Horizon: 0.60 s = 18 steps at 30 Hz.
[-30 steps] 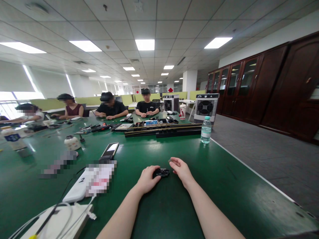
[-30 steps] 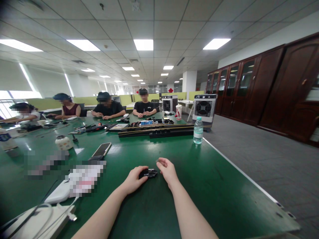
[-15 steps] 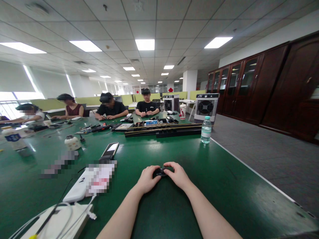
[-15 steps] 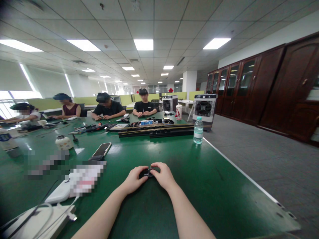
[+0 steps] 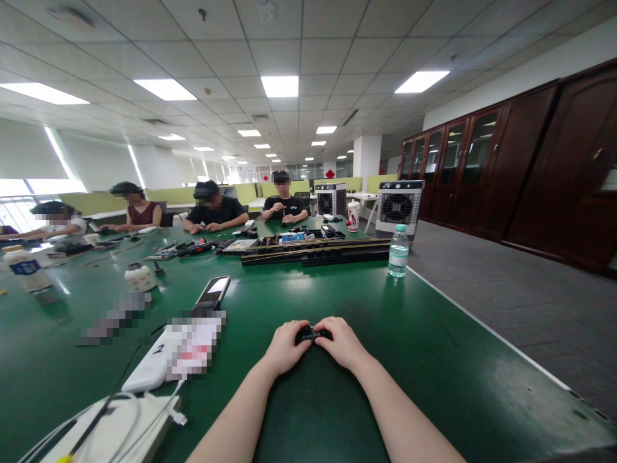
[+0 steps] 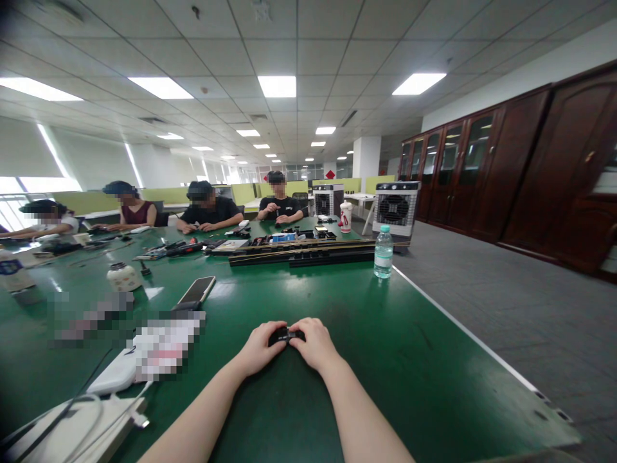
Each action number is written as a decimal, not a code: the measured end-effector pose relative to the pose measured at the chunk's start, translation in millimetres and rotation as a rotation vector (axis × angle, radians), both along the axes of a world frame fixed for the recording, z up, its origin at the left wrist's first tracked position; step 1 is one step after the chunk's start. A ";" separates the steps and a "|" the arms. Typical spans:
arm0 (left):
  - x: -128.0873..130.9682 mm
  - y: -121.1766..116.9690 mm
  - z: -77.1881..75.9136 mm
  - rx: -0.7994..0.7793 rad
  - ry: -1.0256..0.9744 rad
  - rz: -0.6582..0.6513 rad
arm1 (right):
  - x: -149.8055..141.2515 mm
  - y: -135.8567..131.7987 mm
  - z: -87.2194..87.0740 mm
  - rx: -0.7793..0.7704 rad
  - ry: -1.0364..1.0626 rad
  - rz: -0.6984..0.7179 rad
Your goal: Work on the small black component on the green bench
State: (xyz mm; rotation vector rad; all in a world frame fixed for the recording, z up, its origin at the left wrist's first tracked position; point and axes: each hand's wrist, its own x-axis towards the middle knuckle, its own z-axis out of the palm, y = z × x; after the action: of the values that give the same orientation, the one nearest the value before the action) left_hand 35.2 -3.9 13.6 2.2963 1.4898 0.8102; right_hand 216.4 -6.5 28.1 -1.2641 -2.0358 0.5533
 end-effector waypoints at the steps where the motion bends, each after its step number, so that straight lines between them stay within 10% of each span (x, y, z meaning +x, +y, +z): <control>1: 0.1 0.1 -0.2 0.001 -0.001 -0.001 | 0.0 -0.1 0.0 -0.002 0.002 0.000; 18: 0.8 -1.6 3.3 -0.003 0.008 0.009 | 1.4 0.8 -3.8 -0.035 0.013 0.023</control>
State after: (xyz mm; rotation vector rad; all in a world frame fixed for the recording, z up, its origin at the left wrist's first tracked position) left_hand 36.0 -5.5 16.9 2.2945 1.5047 0.8015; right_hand 217.8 -5.7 24.2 -1.2558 -2.0405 0.6086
